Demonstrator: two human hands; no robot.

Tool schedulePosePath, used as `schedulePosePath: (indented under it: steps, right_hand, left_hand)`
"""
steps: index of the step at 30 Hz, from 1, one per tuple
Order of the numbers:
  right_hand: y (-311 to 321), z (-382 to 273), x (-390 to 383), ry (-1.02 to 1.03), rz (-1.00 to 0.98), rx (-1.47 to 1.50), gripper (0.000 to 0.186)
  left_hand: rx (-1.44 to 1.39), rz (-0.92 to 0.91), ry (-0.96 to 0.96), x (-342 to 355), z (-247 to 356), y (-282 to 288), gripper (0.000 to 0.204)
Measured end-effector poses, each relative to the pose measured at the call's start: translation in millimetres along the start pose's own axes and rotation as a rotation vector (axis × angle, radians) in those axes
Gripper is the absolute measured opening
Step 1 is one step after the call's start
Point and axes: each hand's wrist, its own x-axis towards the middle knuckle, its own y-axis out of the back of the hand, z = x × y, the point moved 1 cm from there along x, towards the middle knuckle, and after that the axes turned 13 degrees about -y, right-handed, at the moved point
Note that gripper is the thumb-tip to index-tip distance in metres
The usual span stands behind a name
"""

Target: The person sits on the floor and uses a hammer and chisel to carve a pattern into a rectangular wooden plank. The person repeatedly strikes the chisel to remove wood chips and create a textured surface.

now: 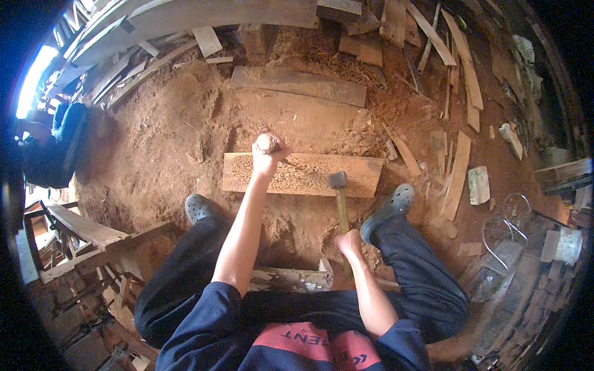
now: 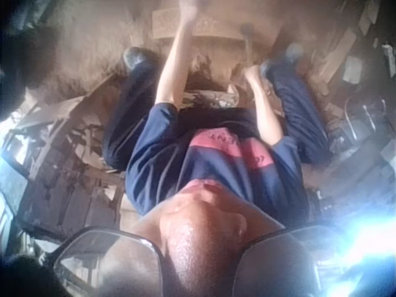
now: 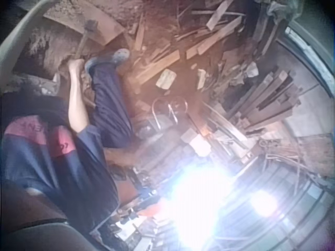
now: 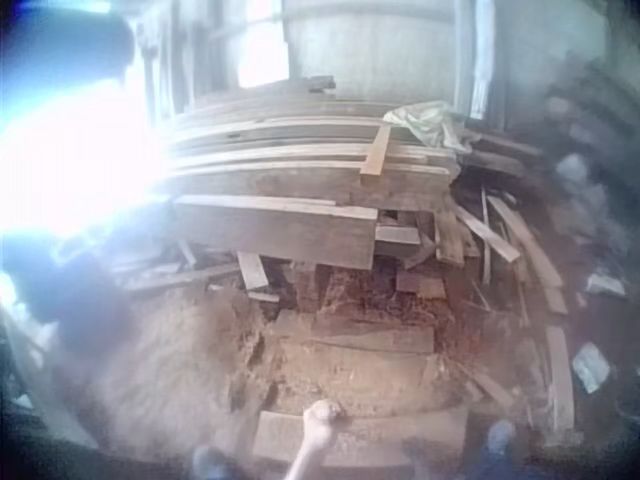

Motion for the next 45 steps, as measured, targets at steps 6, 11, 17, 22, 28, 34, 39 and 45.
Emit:
schedulePosePath:
  steps: [6, 11, 17, 22, 28, 34, 39, 45]
  right_hand:
    - [8.9, -10.6, -12.2, -0.067, -0.151, 0.117, 0.014]
    - [11.5, 4.8, -13.5, 0.208, -0.267, 0.264, 0.012]
    - [15.4, -0.2, -18.7, 0.233, -0.268, 0.071, 0.012]
    - [17.0, -19.7, -29.7, 0.073, -0.28, 0.162, 0.015]
    - [9.3, -5.3, -10.0, 0.008, -0.25, 0.097, 0.02]
    - [14.4, -4.2, -21.0, 0.074, -0.386, 0.255, 0.016]
    - [28.5, -23.5, -53.3, 0.076, -0.338, 0.299, 0.019]
    - [27.1, -18.4, -43.5, 0.088, -0.277, 0.36, 0.014]
  left_hand:
    - [0.535, -0.516, -0.273, -62.4, 42.7, -61.3, 0.013]
    - [0.333, -0.919, -0.527, -129.4, 75.1, -139.0, 0.025]
    - [0.252, -0.884, -0.551, -127.6, 83.6, -135.7, 0.031]
    - [0.317, -0.546, -0.465, -98.9, 57.4, -99.0, 0.02]
    - [0.158, -0.031, -0.139, -76.1, 40.1, -68.1, 0.026]
    - [-0.052, 0.059, 0.078, -62.1, 28.1, -46.5, 0.028]
    - [-0.018, 0.023, -0.004, -62.7, 29.2, -43.6, 0.025]
    - [0.202, -0.238, -0.136, -72.8, 31.3, -60.0, 0.022]
